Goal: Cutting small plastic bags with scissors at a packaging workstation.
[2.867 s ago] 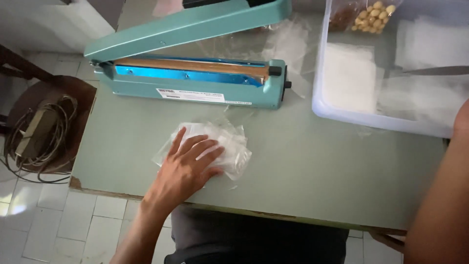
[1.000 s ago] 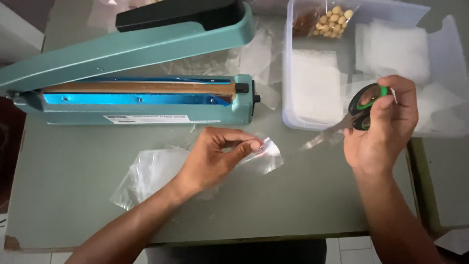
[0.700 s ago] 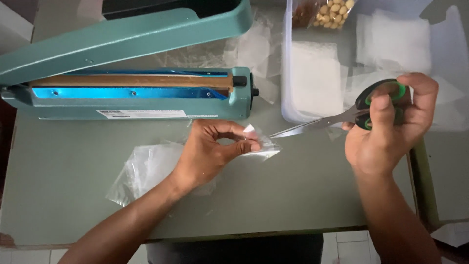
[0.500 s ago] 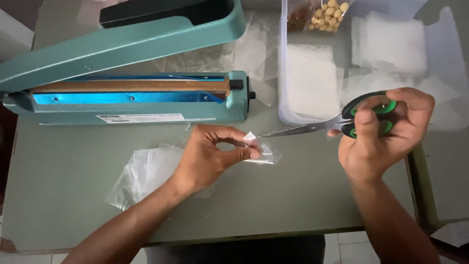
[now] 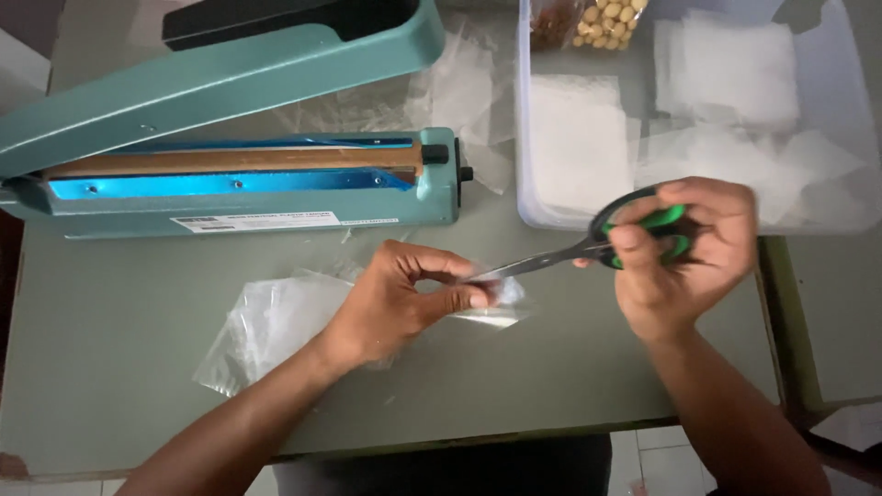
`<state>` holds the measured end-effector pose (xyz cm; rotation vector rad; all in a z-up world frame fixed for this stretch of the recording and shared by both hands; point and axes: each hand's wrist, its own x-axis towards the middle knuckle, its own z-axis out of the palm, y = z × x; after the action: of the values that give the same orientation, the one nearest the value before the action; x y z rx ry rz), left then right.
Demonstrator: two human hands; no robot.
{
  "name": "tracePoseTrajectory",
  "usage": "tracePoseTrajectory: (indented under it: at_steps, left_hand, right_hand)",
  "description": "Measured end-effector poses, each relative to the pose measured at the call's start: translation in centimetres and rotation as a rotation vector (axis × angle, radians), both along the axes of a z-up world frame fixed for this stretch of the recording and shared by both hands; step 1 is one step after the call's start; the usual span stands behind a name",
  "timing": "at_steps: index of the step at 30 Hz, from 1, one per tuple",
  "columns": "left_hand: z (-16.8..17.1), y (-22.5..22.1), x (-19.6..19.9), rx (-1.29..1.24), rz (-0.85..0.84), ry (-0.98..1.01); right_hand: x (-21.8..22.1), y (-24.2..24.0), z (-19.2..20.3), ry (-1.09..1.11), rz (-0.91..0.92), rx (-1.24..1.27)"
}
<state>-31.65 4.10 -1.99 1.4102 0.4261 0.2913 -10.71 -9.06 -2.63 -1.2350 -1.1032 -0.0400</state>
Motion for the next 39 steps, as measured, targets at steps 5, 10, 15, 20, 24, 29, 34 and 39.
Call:
tracePoseTrajectory:
  at_steps: [5,10,15,20,24,29,34,39]
  left_hand:
    - [-0.2,-0.2,-0.1,0.168,-0.04,0.028]
    - [-2.7,-0.2,-0.4,0.782,-0.035,-0.244]
    - [-1.4,-0.1,-0.8,0.686,-0.033,-0.153]
    - [-1.0,0.6,-0.9,0.57,0.053,-0.123]
    - [0.2,0.3,-0.8,0.284,0.002,-0.032]
    - [-0.1,-0.3,-0.4,0.011,-0.111,0.037]
    - [-0.2,-0.5,-0.4,-0.039,-0.098,0.069]
    - [-0.1,0.7,-0.8,-0.103,-0.171,-0.038]
  right_hand:
    - [-0.3,-0.6,-1.7,-0.087,0.067,-0.11]
    - [-2.8,-0.8,-1.6,-0.16,0.143,-0.205]
    - [-4.0,-0.4,-1.9,-0.115,0.248,-0.258]
    - [-3.6,0.1,-0.6,0.105,0.293,-0.388]
    - [-4.1,0.2,-1.1,0.104,0.208,-0.418]
    - [-4.0,0.2,-3.0,0.112,0.149,-0.19]
    - [-4.2,0.1,-3.1,0.139,0.166,-0.254]
    - [-3.9,0.1,-2.7,0.154,0.228,-0.346]
